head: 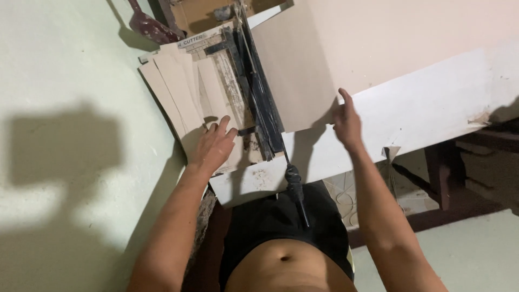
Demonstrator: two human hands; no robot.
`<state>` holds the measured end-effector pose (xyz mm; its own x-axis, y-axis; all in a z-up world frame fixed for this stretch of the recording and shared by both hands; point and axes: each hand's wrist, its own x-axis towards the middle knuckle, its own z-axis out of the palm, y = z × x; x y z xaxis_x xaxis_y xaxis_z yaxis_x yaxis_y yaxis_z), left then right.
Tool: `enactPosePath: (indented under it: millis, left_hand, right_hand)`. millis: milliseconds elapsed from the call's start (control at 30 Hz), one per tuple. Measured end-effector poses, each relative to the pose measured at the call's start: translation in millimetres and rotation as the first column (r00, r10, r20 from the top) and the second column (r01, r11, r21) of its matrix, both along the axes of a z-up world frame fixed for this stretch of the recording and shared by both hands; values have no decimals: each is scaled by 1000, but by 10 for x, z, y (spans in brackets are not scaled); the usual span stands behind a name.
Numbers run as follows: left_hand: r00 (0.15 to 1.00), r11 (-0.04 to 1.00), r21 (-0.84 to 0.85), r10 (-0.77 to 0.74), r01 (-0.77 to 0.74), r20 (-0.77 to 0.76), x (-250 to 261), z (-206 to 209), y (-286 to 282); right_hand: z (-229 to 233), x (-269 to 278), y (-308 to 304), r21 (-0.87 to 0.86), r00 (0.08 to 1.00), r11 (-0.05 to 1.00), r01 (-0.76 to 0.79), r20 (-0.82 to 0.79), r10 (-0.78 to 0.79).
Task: The person uses a manual paper cutter to trim a stack of white paper sheets. They align the paper against the guide, pull down the cutting lever to slice the sheets, and then remove the cut pieces from the machine.
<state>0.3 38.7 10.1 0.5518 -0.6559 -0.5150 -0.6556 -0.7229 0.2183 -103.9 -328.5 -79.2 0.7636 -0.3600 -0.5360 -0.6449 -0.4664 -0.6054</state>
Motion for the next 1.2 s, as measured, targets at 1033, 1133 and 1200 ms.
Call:
enactPosePath:
  millis: [1033,1133,1200]
  left_hand:
    - [845,846,245,515,-473,-145,101,-741,-1171]
    - [848,840,288,512,-459,-141,82,-815,-1152]
    - [849,839,296,510,-457,-134,81,-898,-1180]
  right_hand:
    - [1019,-142,759,-331,898,842,-425,-270,348]
    - [1798,-299,1233,-91,859,885,-457,-302,413]
    - [1772,-449,1427,42,791,860,-509,-371,486]
